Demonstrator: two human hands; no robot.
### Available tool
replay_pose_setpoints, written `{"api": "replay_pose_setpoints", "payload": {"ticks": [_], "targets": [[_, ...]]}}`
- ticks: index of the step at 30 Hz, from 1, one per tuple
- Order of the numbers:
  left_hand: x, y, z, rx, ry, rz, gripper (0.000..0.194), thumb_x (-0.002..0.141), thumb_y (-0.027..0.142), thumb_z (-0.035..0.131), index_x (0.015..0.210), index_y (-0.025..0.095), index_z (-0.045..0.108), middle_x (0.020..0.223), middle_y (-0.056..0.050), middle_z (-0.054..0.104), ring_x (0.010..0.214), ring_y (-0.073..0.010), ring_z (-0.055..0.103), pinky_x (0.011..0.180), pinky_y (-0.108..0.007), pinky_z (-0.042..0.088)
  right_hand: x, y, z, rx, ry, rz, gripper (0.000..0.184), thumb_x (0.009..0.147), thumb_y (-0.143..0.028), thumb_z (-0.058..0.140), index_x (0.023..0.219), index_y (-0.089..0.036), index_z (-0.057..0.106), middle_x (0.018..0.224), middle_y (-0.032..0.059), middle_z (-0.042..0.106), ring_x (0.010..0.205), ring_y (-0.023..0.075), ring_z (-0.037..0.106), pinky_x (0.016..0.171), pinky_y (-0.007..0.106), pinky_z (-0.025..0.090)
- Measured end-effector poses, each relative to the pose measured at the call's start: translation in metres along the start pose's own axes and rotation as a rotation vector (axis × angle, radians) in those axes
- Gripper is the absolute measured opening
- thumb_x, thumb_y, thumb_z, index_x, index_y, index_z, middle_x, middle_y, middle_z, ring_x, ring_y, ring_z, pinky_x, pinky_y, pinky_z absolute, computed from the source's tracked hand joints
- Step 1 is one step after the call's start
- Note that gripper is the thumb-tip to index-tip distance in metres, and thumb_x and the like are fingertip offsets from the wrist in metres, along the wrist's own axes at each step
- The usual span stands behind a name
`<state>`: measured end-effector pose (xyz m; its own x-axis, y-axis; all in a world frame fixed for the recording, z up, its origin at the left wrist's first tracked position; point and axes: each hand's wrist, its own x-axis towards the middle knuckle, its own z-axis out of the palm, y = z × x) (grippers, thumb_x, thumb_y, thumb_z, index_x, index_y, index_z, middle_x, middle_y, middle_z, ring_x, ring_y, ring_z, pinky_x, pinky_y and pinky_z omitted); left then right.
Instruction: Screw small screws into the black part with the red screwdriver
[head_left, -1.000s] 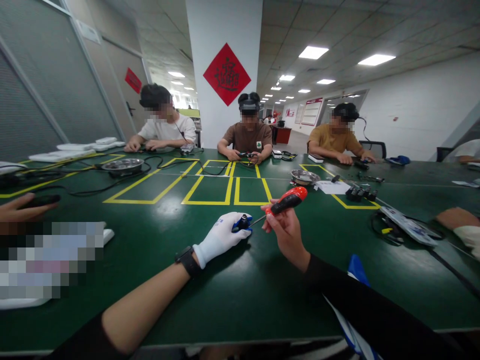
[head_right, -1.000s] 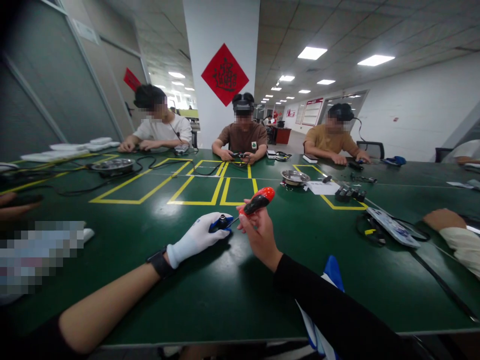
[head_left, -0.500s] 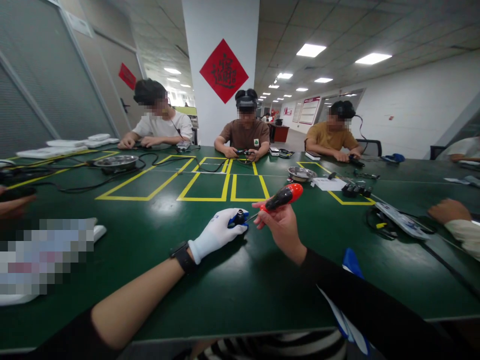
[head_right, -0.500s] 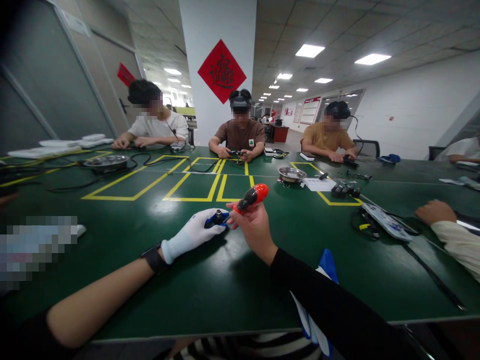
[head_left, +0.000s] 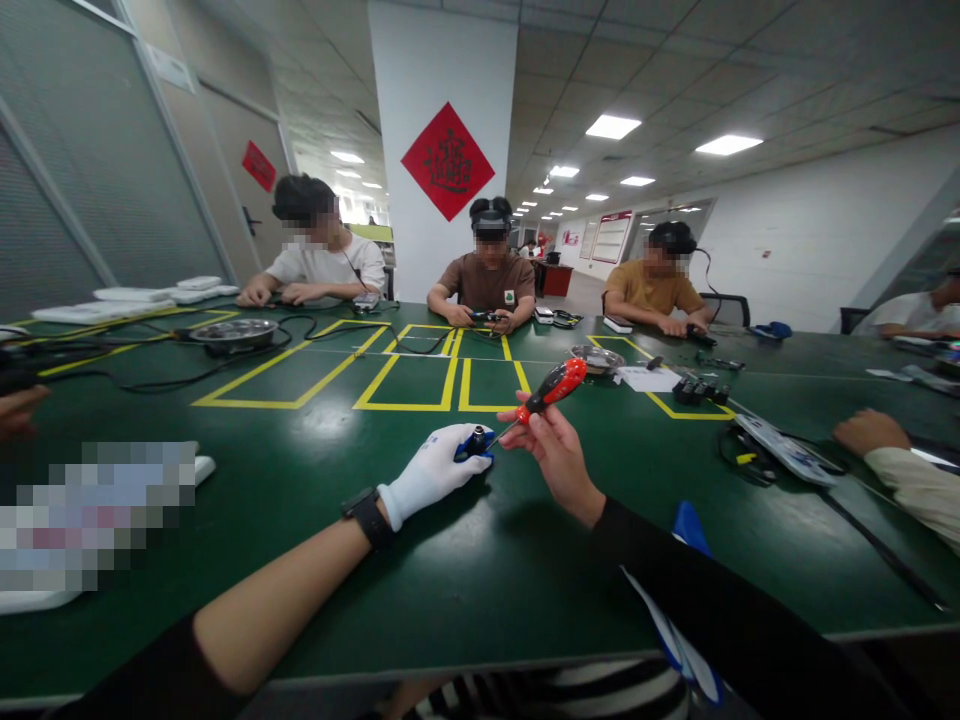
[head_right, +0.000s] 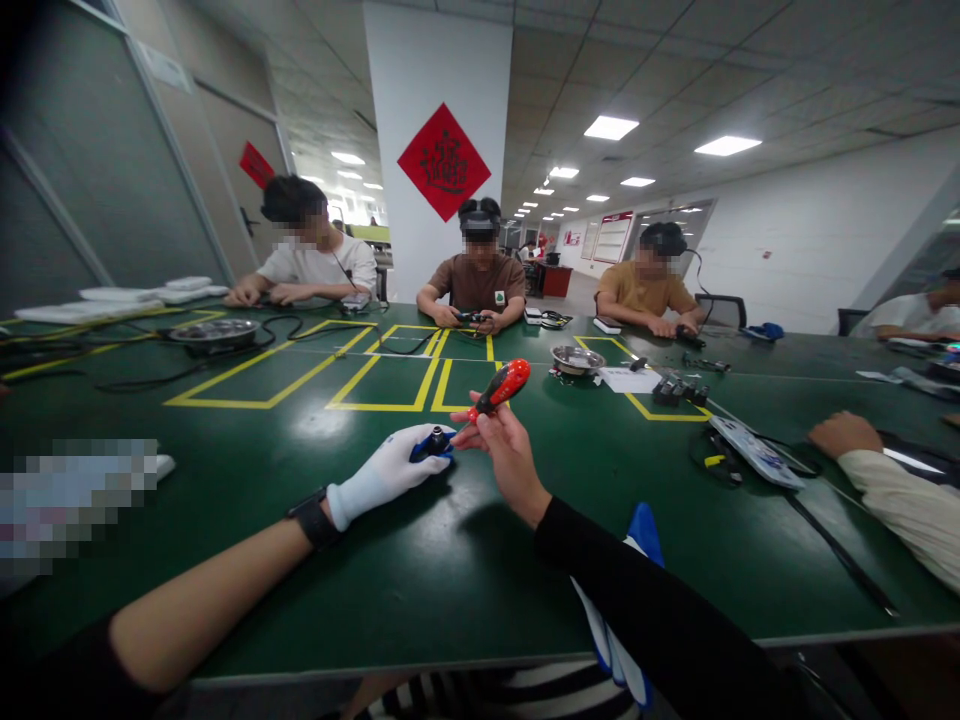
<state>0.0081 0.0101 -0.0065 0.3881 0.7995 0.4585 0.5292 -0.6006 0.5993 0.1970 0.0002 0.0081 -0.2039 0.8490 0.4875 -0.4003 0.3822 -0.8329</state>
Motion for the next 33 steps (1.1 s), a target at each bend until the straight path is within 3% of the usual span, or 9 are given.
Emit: {"api": "replay_pose_setpoints", "payload": {"ticks": [11, 24, 33], "targets": [[0.0000, -0.0025, -0.0008, 0.033, -0.010, -0.004, 0.028, 0.080, 0.034, 0.061, 0.103, 0.019, 0.064, 0.100, -0.005, 0.068, 0.091, -0.0214, 0.062, 0.083, -0.032, 0.047, 0.0029, 0.0058, -0.0016, -0.038, 0.064, -0.012, 0.024, 0.086, -0.033, 0.061, 0.103, -0.021, 0.049, 0.089, 0.0031, 0.071, 0.066, 0.0128, 0.067, 0.062, 0.027, 0.056], [0.0008, -0.0014, -0.0014, 0.018, -0.016, -0.014, 0.029, 0.080, 0.033, 0.060, 0.105, 0.019, 0.065, 0.104, -0.006, 0.068, 0.095, -0.0223, 0.063, 0.087, -0.033, 0.047, 0.0022, 0.0070, -0.0006, -0.050, 0.057, -0.024, 0.025, 0.083, -0.031, 0.064, 0.103, -0.021, 0.052, 0.085, 0.0016, 0.071, 0.059, 0.0116, 0.064, 0.058, 0.026, 0.055], [0.0009, -0.0049, -0.0002, 0.045, -0.018, -0.010, 0.029, 0.081, 0.035, 0.060, 0.105, 0.020, 0.064, 0.101, -0.005, 0.068, 0.092, -0.0222, 0.063, 0.085, -0.033, 0.048, 0.0008, 0.0047, -0.0005, -0.077, 0.047, -0.041, 0.025, 0.085, -0.030, 0.062, 0.107, -0.022, 0.052, 0.089, 0.0028, 0.070, 0.065, 0.0134, 0.066, 0.062, 0.029, 0.056]]}}
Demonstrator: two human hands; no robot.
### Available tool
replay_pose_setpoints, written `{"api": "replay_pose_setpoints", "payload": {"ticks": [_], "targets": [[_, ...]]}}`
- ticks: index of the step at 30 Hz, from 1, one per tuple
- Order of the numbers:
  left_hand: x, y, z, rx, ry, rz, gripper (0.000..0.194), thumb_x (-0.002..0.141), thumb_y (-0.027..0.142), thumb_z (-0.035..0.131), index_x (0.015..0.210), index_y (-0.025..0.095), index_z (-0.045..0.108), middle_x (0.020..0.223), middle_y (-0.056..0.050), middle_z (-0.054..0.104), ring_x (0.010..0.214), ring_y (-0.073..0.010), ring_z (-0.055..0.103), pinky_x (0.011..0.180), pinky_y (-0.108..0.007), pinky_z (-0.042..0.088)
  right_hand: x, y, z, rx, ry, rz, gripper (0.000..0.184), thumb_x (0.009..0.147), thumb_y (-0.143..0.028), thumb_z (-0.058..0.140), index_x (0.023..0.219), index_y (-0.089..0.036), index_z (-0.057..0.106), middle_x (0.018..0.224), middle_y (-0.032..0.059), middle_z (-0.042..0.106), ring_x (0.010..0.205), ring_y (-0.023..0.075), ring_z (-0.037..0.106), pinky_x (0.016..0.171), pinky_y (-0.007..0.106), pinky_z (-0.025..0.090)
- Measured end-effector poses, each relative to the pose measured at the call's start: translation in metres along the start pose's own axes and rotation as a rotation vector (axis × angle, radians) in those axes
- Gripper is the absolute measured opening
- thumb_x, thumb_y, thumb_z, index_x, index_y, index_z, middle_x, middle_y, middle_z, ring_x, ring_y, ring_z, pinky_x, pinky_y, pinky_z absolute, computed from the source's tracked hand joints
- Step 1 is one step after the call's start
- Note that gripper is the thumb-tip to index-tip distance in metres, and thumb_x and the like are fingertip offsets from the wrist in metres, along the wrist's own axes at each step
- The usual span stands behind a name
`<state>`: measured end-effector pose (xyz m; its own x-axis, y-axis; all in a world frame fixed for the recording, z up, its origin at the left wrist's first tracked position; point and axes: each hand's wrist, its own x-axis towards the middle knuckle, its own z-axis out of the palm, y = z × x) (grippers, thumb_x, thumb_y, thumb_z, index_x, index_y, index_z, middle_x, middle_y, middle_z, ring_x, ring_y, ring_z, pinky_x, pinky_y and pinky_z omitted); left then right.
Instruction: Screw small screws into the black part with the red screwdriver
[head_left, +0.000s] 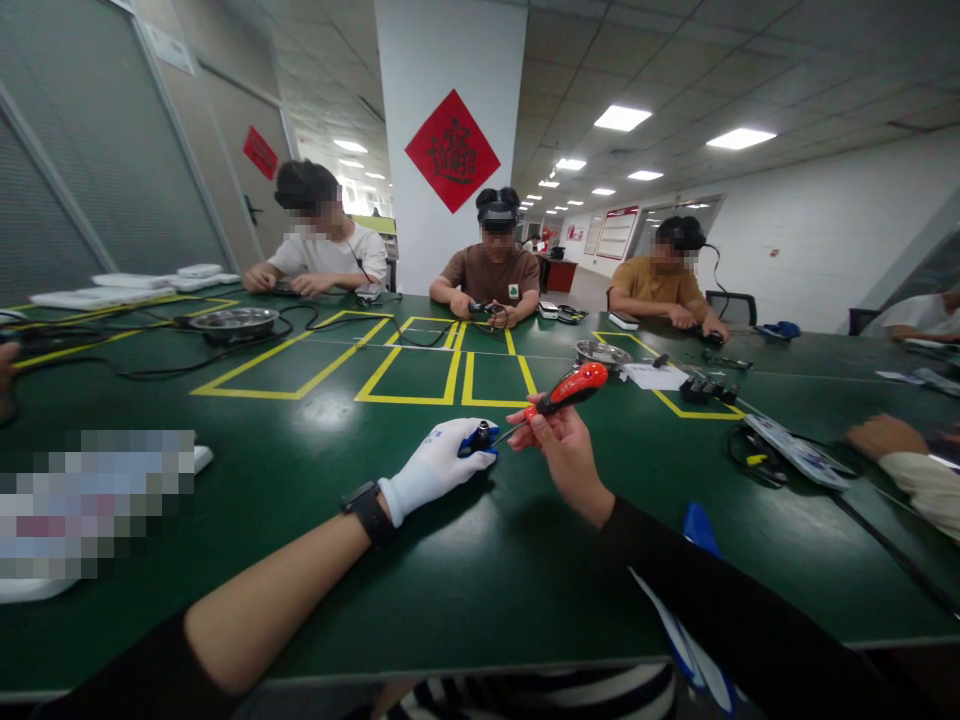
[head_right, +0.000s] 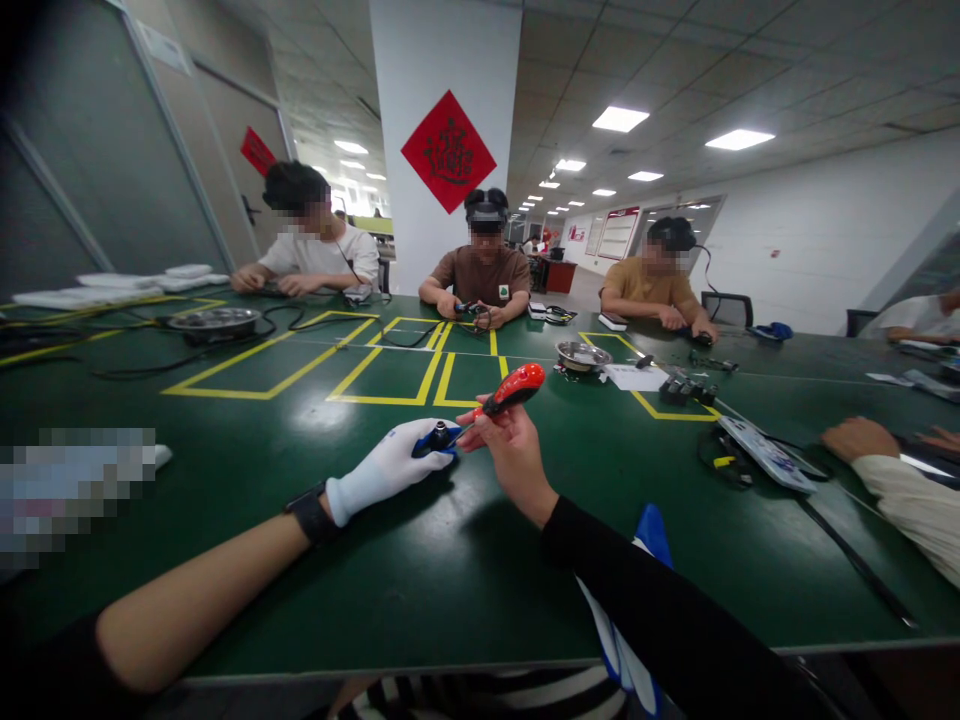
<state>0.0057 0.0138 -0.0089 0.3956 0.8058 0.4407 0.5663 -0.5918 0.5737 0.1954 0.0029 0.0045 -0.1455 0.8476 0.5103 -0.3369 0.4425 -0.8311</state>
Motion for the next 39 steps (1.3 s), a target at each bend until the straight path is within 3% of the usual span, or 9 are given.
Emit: {"api": "replay_pose_setpoints", "payload": {"ticks": [9, 18, 30, 39], "targets": [[-0.0012, 0.0009, 0.0014, 0.035, 0.035, 0.008, 0.030, 0.080, 0.035, 0.061, 0.105, 0.019, 0.065, 0.101, -0.006, 0.067, 0.093, -0.0231, 0.062, 0.085, -0.035, 0.047, -0.0038, -0.0035, -0.0019, 0.064, -0.067, 0.025, 0.026, 0.090, -0.030, 0.052, 0.115, -0.023, 0.052, 0.099, 0.0053, 0.068, 0.073, 0.0153, 0.066, 0.066, 0.032, 0.055], [-0.0007, 0.0020, 0.0006, 0.015, 0.019, 0.022, 0.030, 0.082, 0.035, 0.060, 0.107, 0.019, 0.063, 0.104, -0.006, 0.066, 0.096, -0.0227, 0.062, 0.088, -0.034, 0.047, -0.0027, -0.0047, 0.0011, 0.039, -0.064, 0.041, 0.034, 0.089, -0.032, 0.055, 0.121, -0.023, 0.051, 0.105, 0.0065, 0.066, 0.076, 0.0151, 0.065, 0.064, 0.030, 0.055], [-0.0005, -0.0012, 0.0017, 0.031, 0.019, 0.008, 0.033, 0.080, 0.034, 0.062, 0.109, 0.018, 0.064, 0.105, -0.007, 0.066, 0.096, -0.0231, 0.061, 0.089, -0.035, 0.046, -0.0013, -0.0011, 0.0028, -0.012, 0.005, -0.013, 0.026, 0.080, -0.024, 0.069, 0.094, -0.021, 0.048, 0.084, 0.0001, 0.070, 0.061, 0.0113, 0.066, 0.061, 0.026, 0.055], [-0.0009, -0.0003, 0.0021, 0.020, 0.031, 0.016, 0.028, 0.080, 0.033, 0.062, 0.104, 0.018, 0.065, 0.103, -0.006, 0.067, 0.095, -0.0220, 0.061, 0.087, -0.033, 0.046, -0.0037, -0.0058, 0.0019, 0.006, -0.038, -0.020, 0.029, 0.090, -0.028, 0.052, 0.119, -0.022, 0.048, 0.098, 0.0044, 0.069, 0.073, 0.0148, 0.067, 0.070, 0.031, 0.054]]}}
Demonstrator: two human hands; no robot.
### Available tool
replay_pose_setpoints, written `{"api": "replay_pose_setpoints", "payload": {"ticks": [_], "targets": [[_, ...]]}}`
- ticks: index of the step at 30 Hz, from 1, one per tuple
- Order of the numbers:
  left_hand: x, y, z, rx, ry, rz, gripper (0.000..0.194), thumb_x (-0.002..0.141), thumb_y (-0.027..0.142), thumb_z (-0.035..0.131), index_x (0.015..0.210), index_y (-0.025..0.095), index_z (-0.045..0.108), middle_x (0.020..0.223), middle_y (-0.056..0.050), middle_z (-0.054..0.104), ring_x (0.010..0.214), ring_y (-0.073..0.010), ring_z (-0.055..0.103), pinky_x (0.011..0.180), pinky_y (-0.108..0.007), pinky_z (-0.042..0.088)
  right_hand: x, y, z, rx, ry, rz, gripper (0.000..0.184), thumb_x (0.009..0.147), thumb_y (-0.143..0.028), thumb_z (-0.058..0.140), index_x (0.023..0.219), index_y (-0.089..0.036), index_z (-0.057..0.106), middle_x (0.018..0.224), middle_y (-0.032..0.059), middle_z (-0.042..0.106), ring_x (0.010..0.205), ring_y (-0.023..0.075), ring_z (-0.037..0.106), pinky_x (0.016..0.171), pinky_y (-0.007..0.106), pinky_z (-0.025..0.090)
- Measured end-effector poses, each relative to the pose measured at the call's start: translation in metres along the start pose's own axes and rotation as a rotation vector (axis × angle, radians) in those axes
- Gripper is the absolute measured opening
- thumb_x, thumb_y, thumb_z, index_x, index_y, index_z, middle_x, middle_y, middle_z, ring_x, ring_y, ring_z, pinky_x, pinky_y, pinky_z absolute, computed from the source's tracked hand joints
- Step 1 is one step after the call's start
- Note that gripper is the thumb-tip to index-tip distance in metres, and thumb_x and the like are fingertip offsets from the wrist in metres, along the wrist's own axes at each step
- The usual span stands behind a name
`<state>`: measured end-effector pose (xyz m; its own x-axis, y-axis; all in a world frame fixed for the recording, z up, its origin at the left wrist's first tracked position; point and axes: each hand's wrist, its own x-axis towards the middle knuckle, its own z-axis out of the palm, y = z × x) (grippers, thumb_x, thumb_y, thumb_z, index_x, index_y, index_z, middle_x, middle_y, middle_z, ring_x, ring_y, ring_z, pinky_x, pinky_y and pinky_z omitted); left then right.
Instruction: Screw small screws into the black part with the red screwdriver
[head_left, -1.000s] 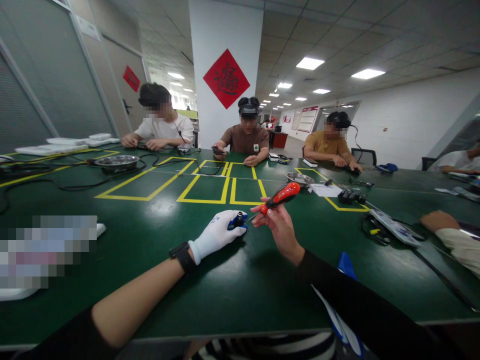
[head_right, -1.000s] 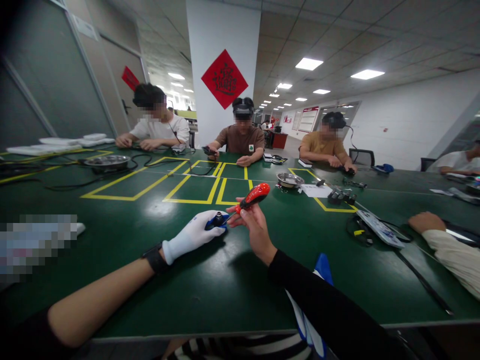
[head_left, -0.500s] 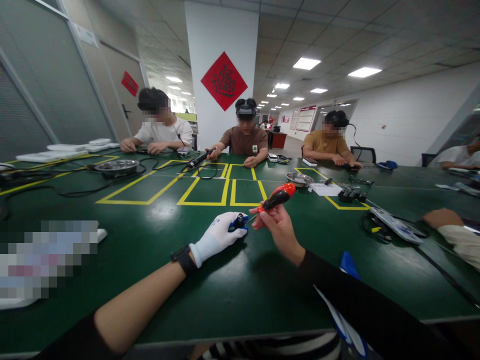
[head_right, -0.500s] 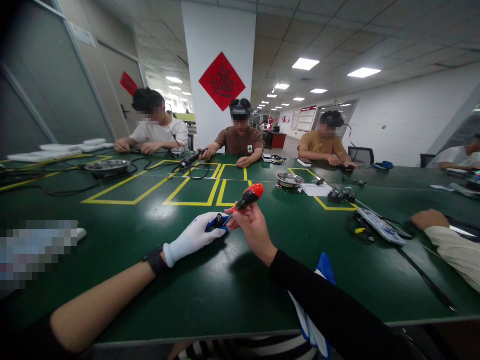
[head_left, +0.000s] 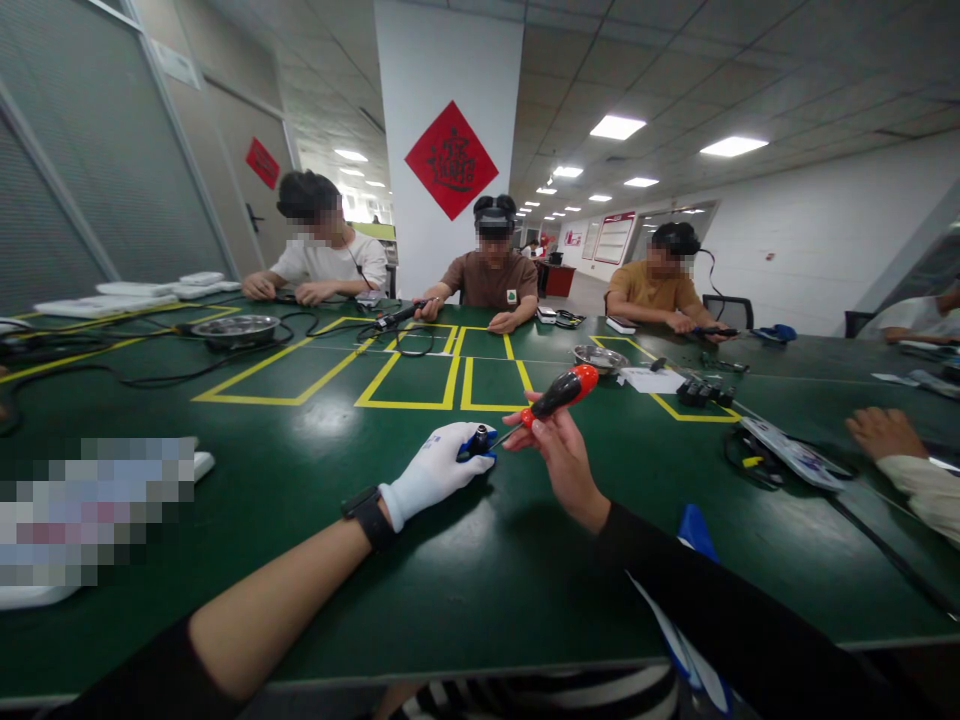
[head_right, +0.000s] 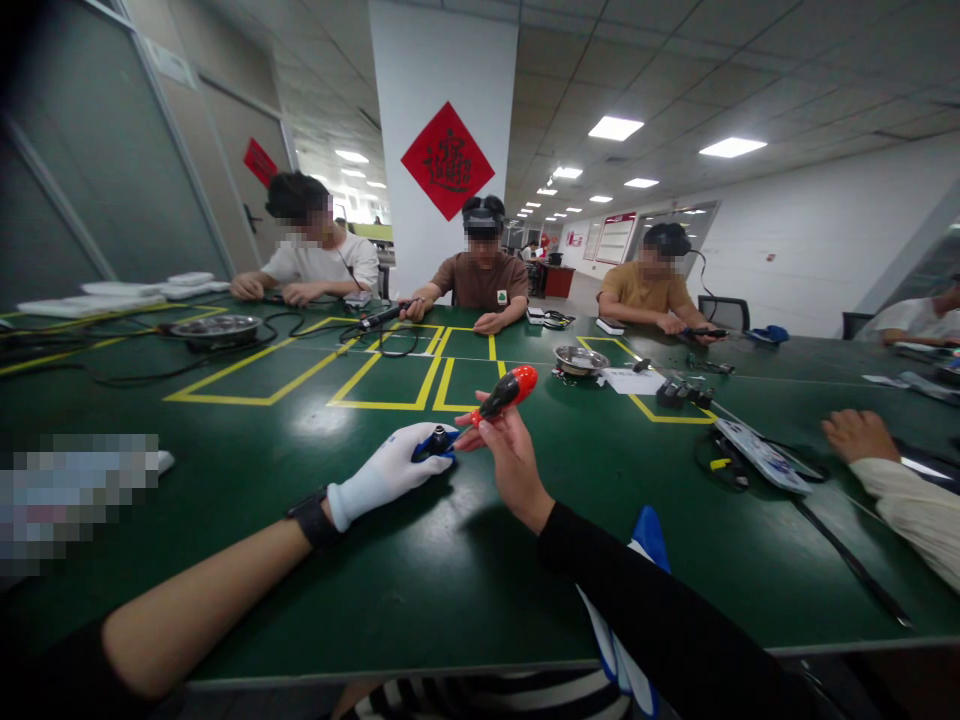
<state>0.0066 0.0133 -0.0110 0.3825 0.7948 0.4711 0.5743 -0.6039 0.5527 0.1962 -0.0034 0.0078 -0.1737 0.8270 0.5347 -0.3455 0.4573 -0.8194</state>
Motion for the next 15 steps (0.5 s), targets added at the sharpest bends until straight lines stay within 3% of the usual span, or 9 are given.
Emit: {"api": "replay_pose_setpoints", "payload": {"ticks": [4, 11, 15], "targets": [[0.0004, -0.0002, 0.0001, -0.006, -0.001, 0.007, 0.028, 0.080, 0.033, 0.062, 0.104, 0.018, 0.064, 0.102, -0.006, 0.067, 0.093, -0.0218, 0.061, 0.086, -0.033, 0.046, 0.0002, 0.0014, 0.0012, -0.049, 0.007, 0.002, 0.034, 0.087, -0.029, 0.058, 0.119, -0.023, 0.048, 0.095, 0.0037, 0.069, 0.068, 0.0138, 0.066, 0.065, 0.029, 0.054], [0.0003, 0.0002, -0.0005, 0.004, -0.015, -0.008, 0.031, 0.080, 0.033, 0.062, 0.107, 0.018, 0.064, 0.103, -0.007, 0.067, 0.094, -0.0223, 0.062, 0.088, -0.034, 0.047, 0.0009, 0.0039, 0.0024, -0.055, 0.064, -0.034, 0.024, 0.081, -0.023, 0.067, 0.097, -0.021, 0.049, 0.087, 0.0000, 0.069, 0.063, 0.0109, 0.065, 0.061, 0.026, 0.054], [0.0006, -0.0011, -0.0001, -0.005, -0.018, -0.009, 0.033, 0.081, 0.034, 0.061, 0.110, 0.019, 0.063, 0.107, -0.007, 0.066, 0.098, -0.0227, 0.062, 0.090, -0.034, 0.046, 0.0028, 0.0042, 0.0011, -0.053, 0.094, -0.034, 0.025, 0.080, -0.023, 0.068, 0.095, -0.021, 0.047, 0.083, -0.0015, 0.067, 0.060, 0.0103, 0.064, 0.059, 0.025, 0.054]]}}
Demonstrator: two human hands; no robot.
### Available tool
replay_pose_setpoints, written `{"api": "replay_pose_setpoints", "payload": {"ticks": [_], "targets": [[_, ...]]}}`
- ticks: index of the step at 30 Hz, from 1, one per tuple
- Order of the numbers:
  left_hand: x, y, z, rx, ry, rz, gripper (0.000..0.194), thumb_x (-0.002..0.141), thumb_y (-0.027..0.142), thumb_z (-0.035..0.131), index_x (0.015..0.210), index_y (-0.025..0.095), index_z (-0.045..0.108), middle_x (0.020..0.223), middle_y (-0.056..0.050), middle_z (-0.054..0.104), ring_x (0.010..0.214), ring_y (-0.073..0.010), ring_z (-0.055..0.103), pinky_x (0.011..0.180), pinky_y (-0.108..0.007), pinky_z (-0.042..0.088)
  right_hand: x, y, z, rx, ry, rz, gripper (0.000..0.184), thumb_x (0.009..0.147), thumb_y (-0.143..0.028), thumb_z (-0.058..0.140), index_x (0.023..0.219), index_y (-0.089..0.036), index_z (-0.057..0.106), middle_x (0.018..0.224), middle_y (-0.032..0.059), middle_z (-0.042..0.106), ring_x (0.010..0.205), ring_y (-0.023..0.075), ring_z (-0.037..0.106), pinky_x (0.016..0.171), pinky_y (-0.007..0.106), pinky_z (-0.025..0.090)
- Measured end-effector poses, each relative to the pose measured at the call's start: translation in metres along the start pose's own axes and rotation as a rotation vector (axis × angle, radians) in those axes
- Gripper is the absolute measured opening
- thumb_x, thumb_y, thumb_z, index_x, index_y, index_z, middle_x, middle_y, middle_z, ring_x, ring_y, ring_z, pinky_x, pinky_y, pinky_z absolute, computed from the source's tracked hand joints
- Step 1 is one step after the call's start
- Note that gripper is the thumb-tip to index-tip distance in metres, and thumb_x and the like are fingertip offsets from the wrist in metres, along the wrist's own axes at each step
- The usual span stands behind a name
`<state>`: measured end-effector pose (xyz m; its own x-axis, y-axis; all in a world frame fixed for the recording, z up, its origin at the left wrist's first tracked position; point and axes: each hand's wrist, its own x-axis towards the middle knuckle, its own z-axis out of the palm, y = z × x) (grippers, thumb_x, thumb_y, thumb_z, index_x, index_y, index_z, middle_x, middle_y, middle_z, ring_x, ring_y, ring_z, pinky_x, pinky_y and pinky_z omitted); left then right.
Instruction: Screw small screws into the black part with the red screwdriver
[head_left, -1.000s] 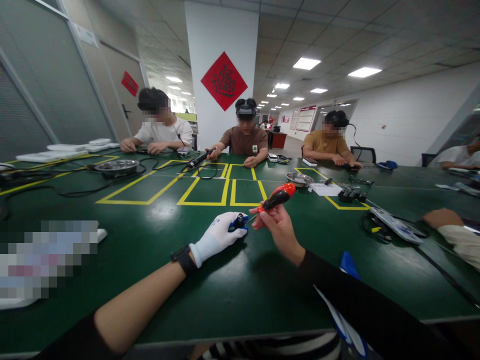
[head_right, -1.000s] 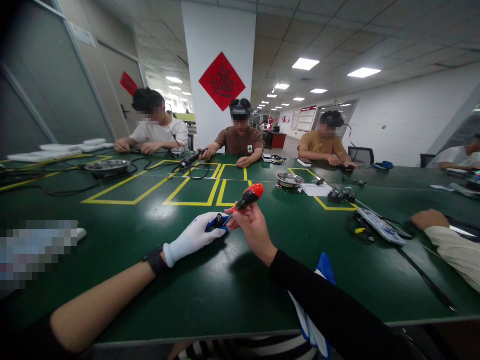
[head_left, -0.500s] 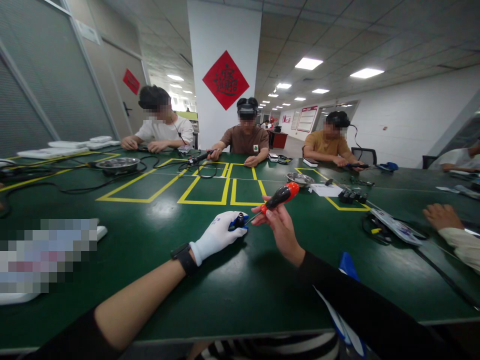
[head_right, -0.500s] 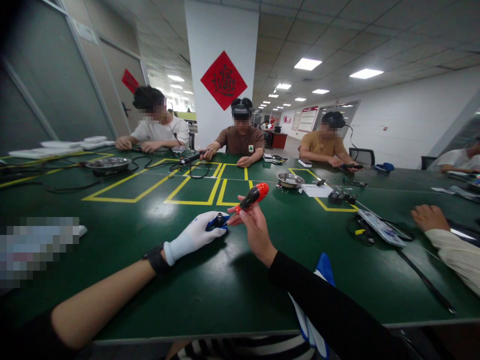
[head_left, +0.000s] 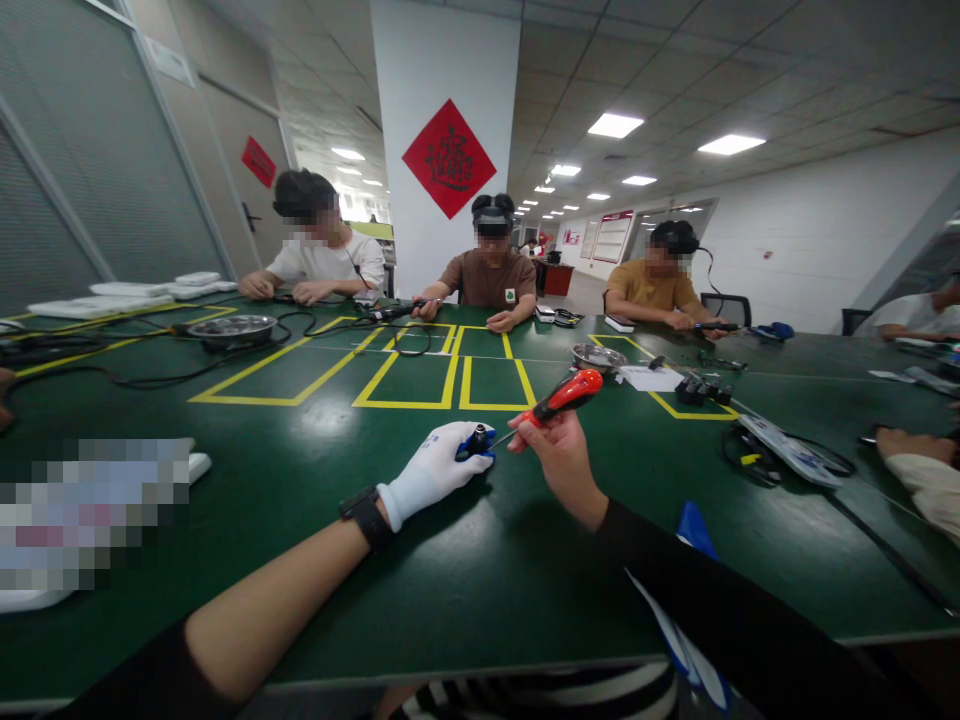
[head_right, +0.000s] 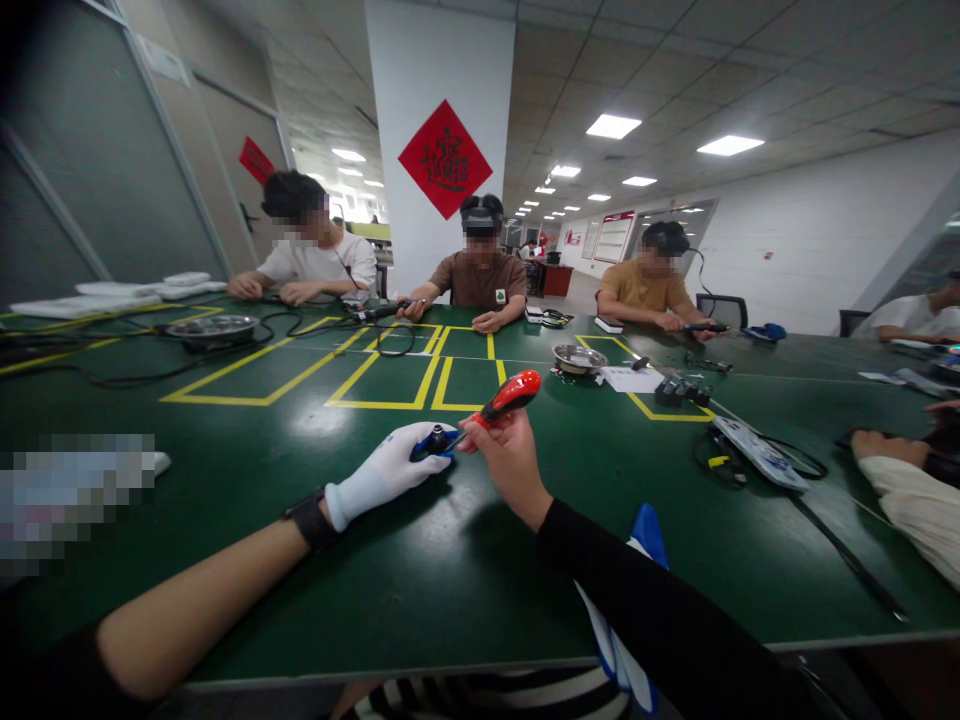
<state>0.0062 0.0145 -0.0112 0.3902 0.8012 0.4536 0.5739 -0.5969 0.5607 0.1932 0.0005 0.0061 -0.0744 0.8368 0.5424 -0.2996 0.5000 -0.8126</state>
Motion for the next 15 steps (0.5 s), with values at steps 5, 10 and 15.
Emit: {"api": "replay_pose_setpoints", "payload": {"ticks": [5, 10, 15], "targets": [[-0.0001, -0.0032, 0.0018, -0.008, 0.013, 0.005, 0.035, 0.081, 0.035, 0.062, 0.112, 0.019, 0.063, 0.109, -0.007, 0.066, 0.100, -0.0229, 0.061, 0.092, -0.035, 0.046, -0.0008, -0.0004, -0.0029, 0.046, -0.013, 0.000, 0.021, 0.087, -0.024, 0.058, 0.105, -0.023, 0.047, 0.086, -0.0005, 0.067, 0.063, 0.0117, 0.064, 0.061, 0.027, 0.054], [-0.0005, -0.0025, 0.0018, -0.005, 0.018, 0.010, 0.033, 0.081, 0.035, 0.062, 0.110, 0.020, 0.064, 0.107, -0.006, 0.067, 0.098, -0.0226, 0.062, 0.090, -0.034, 0.046, -0.0032, -0.0009, -0.0024, 0.028, -0.030, -0.005, 0.024, 0.089, -0.025, 0.054, 0.112, -0.023, 0.048, 0.093, 0.0019, 0.067, 0.066, 0.0125, 0.063, 0.063, 0.029, 0.054], [-0.0003, -0.0008, 0.0005, 0.004, 0.009, 0.005, 0.033, 0.081, 0.036, 0.061, 0.109, 0.019, 0.063, 0.107, -0.007, 0.067, 0.098, -0.0227, 0.062, 0.089, -0.034, 0.047, -0.0016, -0.0011, -0.0008, -0.032, -0.024, -0.022, 0.025, 0.087, -0.027, 0.058, 0.109, -0.022, 0.047, 0.088, 0.0014, 0.069, 0.059, 0.0110, 0.063, 0.058, 0.026, 0.053]]}}
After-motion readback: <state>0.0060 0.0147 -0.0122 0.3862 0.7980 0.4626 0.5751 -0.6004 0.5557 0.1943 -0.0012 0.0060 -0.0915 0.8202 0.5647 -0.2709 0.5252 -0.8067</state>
